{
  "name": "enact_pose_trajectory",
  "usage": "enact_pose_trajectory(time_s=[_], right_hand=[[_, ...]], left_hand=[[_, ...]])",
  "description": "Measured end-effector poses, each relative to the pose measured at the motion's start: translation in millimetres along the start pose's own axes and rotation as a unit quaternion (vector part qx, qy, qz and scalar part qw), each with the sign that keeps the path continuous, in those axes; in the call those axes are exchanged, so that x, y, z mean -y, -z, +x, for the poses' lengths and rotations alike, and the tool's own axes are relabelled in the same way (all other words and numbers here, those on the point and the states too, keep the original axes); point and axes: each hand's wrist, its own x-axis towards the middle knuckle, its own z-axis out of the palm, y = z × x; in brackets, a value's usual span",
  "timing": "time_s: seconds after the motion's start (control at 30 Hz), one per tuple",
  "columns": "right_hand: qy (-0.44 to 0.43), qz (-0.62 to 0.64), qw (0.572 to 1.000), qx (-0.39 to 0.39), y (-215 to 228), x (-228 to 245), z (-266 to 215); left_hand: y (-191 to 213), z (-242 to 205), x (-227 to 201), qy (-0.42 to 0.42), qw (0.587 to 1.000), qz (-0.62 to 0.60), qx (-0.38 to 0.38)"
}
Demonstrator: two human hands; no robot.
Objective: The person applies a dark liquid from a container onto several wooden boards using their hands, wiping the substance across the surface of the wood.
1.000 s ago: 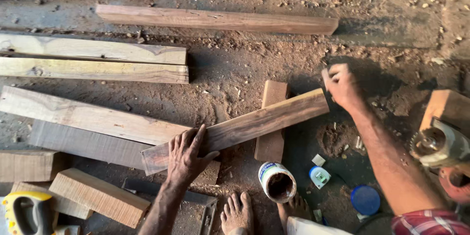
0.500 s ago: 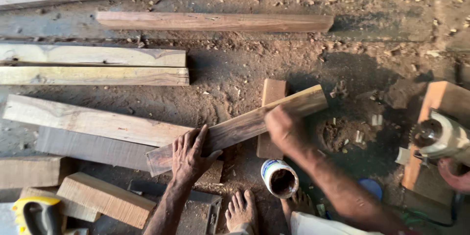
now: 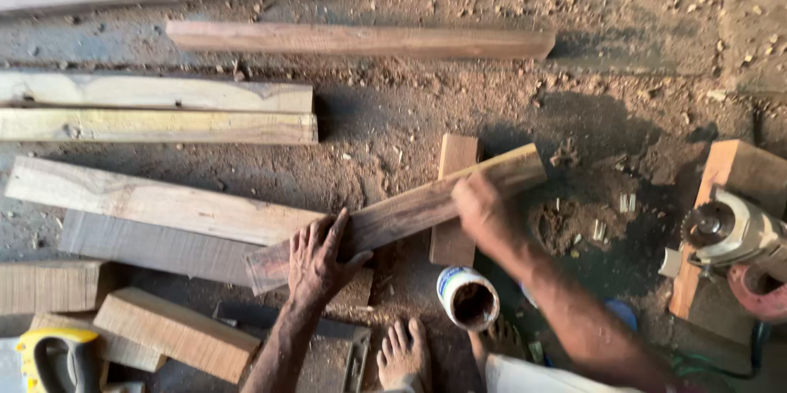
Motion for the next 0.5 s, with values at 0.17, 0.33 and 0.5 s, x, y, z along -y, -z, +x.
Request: enact_pose_trajectory(time_s=[0.17,0.33,0.5], right_hand=[[0.131,0.017,0.982,-0.136,4,11,2],[0.107,-0.003,0.989,-0.101,1,-3,2],[0.096,0.044,0.989,-0.101,0,-28,22]], left_hand=[[-3,4,2,-0.004,1.0,0.003,-0.019],[2,1,-2,0.029,0.999,0.004,0.017],[-1,3,-1,0.003,1.0,0.007,-0.002]])
